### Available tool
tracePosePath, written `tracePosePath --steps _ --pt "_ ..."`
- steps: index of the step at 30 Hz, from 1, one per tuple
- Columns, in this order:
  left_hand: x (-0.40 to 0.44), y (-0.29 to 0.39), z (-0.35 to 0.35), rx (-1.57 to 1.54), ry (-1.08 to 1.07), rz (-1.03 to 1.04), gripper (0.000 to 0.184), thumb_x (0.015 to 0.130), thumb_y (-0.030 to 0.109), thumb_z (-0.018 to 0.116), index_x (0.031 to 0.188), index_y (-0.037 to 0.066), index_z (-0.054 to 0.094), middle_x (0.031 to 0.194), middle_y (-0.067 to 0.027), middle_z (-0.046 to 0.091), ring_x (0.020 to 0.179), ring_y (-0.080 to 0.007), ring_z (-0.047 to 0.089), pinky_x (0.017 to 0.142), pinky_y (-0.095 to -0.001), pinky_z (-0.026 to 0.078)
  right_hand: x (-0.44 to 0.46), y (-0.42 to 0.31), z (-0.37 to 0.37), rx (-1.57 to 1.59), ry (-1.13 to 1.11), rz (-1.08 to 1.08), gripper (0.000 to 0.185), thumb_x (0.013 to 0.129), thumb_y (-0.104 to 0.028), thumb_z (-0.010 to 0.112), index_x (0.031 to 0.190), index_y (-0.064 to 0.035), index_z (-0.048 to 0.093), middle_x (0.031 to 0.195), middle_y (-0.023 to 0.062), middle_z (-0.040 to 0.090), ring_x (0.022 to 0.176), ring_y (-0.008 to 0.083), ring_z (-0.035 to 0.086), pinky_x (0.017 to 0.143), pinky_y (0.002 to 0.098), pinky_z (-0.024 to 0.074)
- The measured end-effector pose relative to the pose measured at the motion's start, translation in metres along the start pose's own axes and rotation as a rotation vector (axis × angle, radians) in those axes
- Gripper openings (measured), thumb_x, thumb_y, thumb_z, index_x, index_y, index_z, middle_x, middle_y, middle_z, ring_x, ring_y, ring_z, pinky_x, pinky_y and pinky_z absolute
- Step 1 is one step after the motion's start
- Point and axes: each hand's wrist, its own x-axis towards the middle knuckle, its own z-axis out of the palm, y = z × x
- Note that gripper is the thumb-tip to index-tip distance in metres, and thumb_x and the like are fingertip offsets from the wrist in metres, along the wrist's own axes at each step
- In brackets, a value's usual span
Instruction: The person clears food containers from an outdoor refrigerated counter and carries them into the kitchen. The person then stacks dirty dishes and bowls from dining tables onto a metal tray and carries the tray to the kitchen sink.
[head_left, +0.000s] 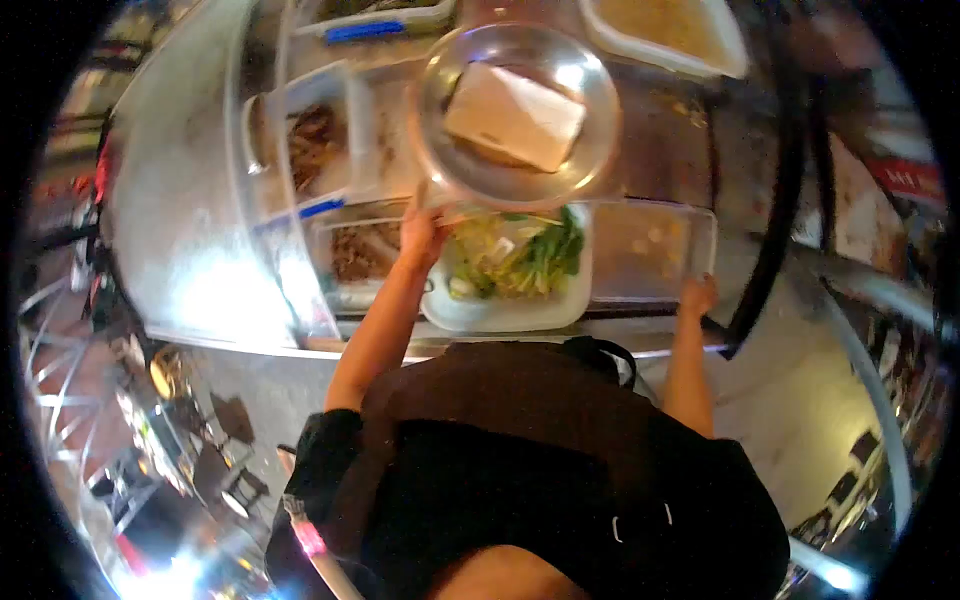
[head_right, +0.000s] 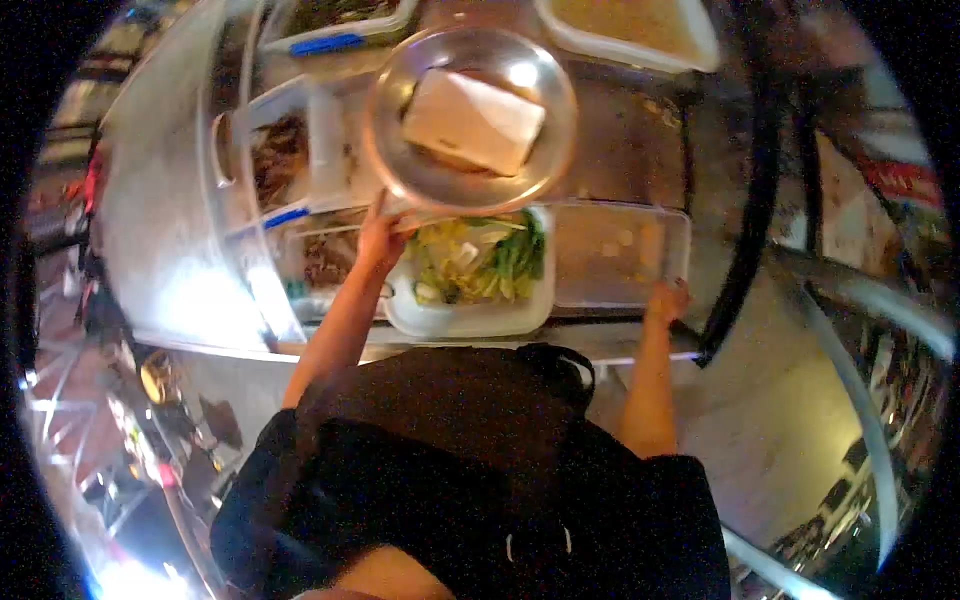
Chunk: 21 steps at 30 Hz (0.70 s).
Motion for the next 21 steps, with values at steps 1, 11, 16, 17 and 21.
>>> tracePosePath --steps 1,11,16,17,21 --pt "0.002 0.004 -0.008 0.041 -0.039 -0.032 0.061 0.076 -0.003 0.039 0.133 0.013 0.024 0.108 -0.0183 0.044 0.094 -0.0281 0.054 0.068 -0.0336 0.05 0.005 0.015 0.016 0.041 -0.065 0.048 0.058 0.064 -0.026 0.063 0.114 -0.0014 0.048 0.096 0.0163 0.058 0.089 0.0244 0.055 0.074 0.0371 0.0446" --pt "0.005 0.079 -0.043 -0.092 0.385 0.215 0.043 0.084 0.028 0.052 0.104 -0.007 0.039 0.093 -0.0184 0.046 0.08 -0.029 0.053 0.076 -0.0402 0.05 -0.032 -0.023 -0.005 0.807 -0.252 0.649 0.048 0.066 -0.003 0.059 0.112 -0.0068 0.046 0.088 0.0127 0.05 0.076 0.0212 0.051 0.056 0.0402 0.044" --pt "0.031 0.092 -0.07 -0.277 0.366 0.214 0.035 0.085 0.021 0.048 0.1 -0.009 0.037 0.092 -0.0205 0.043 0.088 -0.0324 0.049 0.081 -0.0478 0.048 -0.025 -0.023 -0.026 0.494 -0.141 0.223 0.042 0.068 -0.003 0.054 0.109 -0.0071 0.048 0.089 0.0108 0.055 0.072 0.0164 0.054 0.054 0.0329 0.045" --pt "0.033 0.095 -0.058 -0.302 0.392 0.195 0.031 0.084 0.016 0.047 0.1 -0.01 0.037 0.094 -0.0211 0.043 0.088 -0.0327 0.048 0.082 -0.0484 0.048 -0.024 -0.04 -0.053 0.449 -0.12 0.124 0.042 0.069 -0.003 0.053 0.11 -0.0075 0.048 0.088 0.0102 0.055 0.069 0.0157 0.054 0.054 0.0313 0.0449" --pt "0.045 0.091 -0.07 0.098 0.317 0.239 0.025 0.082 0.007 0.044 0.097 -0.012 0.037 0.099 -0.0239 0.043 0.092 -0.0356 0.048 0.082 -0.0494 0.048 -0.012 -0.069 -0.132 0.354 -0.169 0.023 0.042 0.069 0.0 0.049 0.11 -0.0101 0.049 0.08 0.0099 0.055 0.057 0.0186 0.051 0.049 0.0306 0.0415"
